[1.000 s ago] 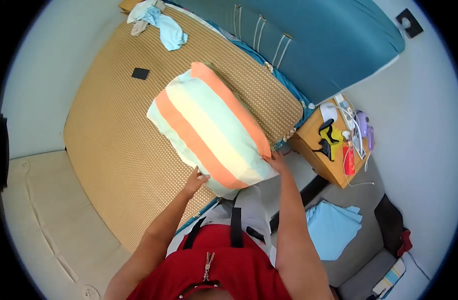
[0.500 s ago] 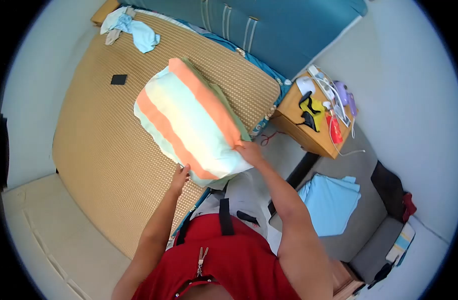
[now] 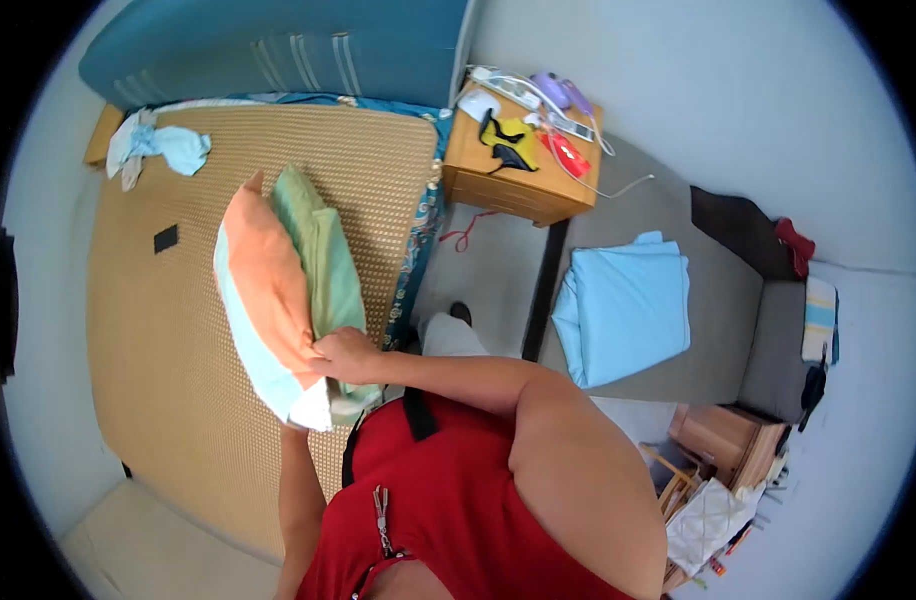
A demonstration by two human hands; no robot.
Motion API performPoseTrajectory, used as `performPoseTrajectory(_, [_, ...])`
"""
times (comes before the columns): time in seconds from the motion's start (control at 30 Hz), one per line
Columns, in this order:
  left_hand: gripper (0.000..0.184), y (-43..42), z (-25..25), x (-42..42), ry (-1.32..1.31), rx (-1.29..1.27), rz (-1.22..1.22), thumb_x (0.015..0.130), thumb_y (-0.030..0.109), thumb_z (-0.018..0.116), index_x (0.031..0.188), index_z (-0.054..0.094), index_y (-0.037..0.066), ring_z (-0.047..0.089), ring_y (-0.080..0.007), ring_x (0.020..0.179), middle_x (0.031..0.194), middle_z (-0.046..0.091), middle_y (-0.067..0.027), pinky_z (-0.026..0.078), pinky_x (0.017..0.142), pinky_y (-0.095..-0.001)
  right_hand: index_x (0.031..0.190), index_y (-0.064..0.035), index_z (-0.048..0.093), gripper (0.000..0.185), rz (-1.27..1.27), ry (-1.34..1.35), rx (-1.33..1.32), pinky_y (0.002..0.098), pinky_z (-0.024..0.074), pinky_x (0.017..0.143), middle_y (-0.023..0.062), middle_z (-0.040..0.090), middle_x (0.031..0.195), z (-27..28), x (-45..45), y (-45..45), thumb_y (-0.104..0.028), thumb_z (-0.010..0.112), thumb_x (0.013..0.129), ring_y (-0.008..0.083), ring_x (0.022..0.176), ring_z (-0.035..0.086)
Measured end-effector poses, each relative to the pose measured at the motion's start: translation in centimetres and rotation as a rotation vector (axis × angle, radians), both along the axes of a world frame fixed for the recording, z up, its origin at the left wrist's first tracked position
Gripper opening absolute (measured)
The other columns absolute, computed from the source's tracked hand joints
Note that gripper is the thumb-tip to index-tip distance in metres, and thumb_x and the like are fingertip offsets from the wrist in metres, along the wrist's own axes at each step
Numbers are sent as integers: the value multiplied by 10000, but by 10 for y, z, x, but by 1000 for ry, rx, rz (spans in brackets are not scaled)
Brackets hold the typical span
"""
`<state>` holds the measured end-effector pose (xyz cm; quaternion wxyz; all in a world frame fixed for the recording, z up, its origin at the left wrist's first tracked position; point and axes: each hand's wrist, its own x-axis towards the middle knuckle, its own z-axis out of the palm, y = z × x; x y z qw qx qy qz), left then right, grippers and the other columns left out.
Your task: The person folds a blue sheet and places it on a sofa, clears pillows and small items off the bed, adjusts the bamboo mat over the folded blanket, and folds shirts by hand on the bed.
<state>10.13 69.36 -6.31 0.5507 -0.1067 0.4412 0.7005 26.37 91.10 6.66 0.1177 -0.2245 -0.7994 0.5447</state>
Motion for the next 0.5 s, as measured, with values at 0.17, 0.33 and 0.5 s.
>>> performPoseTrajectory(0.17, [502, 9, 16, 32, -139, 75, -165, 947, 357, 381, 1340, 341, 47, 490, -240, 1146, 1310, 455, -122, 408, 969, -365, 567, 37, 492, 363, -158, 33, -112, 450, 373, 511, 236, 482, 573, 23, 26, 10, -276, 578, 730, 386, 537, 511])
performPoseTrajectory(0.33, [504, 45, 26, 85, -256, 118, -355, 946, 356, 384, 1341, 339, 46, 489, -243, 1148, 1314, 452, -125, 406, 972, -366, 567, 49, 475, 378, -317, 71, -198, 418, 351, 478, 235, 444, 541, 43, 82, 27, -271, 605, 718, 315, 461, 464])
performPoseTrajectory(0.5, [506, 85, 47, 163, -382, 166, -559, 945, 354, 387, 1343, 337, 45, 489, -246, 1149, 1318, 448, -127, 404, 975, -367, 583, 46, 476, 378, -491, 301, -140, 384, 333, 464, 221, 413, 535, 96, 173, 37, -265, 622, 741, 234, 432, 390])
